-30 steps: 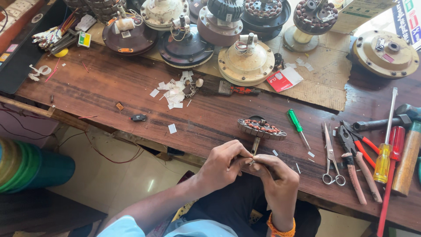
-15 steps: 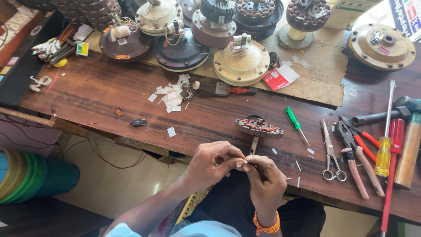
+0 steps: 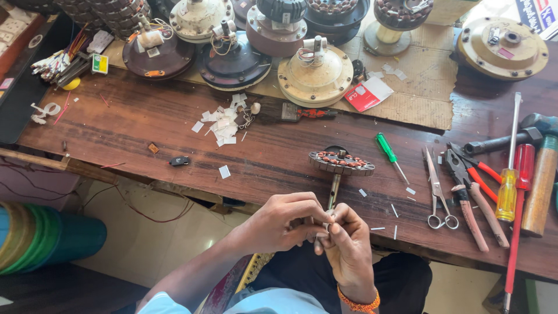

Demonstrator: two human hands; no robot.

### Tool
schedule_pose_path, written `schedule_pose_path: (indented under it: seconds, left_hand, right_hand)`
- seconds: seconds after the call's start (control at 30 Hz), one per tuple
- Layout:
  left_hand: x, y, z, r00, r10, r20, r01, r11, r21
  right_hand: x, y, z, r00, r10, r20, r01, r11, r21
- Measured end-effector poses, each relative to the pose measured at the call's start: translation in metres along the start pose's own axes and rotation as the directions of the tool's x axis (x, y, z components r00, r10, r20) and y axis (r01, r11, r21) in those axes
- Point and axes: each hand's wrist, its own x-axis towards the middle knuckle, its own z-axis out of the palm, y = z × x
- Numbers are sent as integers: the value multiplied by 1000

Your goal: The person sits at a workbench fitting small white insulating strips into the slots of a motor armature, cutting strips from a sheet with scissors and pressing each strip into place by hand, and occasionally using a screwdriver on the armature. The armature is turned and repositioned on the bench as work proceeds around it.

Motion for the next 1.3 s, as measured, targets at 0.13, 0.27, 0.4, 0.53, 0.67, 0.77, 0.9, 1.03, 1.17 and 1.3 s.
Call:
schedule_pose_path:
  seconds: [0.13, 0.27, 0.4, 0.53, 0.67, 0.77, 0.9, 1.03, 1.17, 1.3]
  left_hand:
    - [-5, 2, 5, 996, 4, -89, 7, 993, 118]
    - [-11, 2, 19, 978, -103, -182, 127, 984, 124]
    - [-8, -3, 24, 982, -117, -146, 142, 975, 170]
    - [12, -20, 11, 989, 145, -11, -127, 899, 419]
    - [39, -54, -3, 964, 253, 86, -252, 750, 612]
    - [65, -86, -6, 954, 274, 119, -284, 706, 649]
    - [76, -106, -1, 988, 144, 47, -139, 739, 659]
    - [79, -101, 9, 989, 137, -56, -81, 817, 570]
    - [83, -90, 10, 980, 144, -139, -61, 878, 475]
    - [87, -85, 8, 987, 30, -157, 44, 894, 446]
  right_hand:
    - [1, -4, 7, 1000, 30, 6, -29, 995, -96]
    - [0, 2, 0, 995, 90, -34, -92, 994, -57]
    - [-4, 8, -13, 998, 54, -22, -53, 998, 38]
    - [-9, 6, -16, 993, -116, -33, 121, 970, 209]
    - [-13, -16, -21, 977, -193, -92, 205, 968, 148]
    - [-16, -30, -22, 931, -339, -135, 329, 940, -92]
    - [-9, -43, -22, 800, -591, -107, 445, 702, -556]
    - [26, -45, -23, 697, -712, 87, 490, 384, -782]
    - [57, -46, -23, 646, -673, 360, 451, -44, -891]
    - [71, -43, -23, 617, -635, 466, 434, -219, -874]
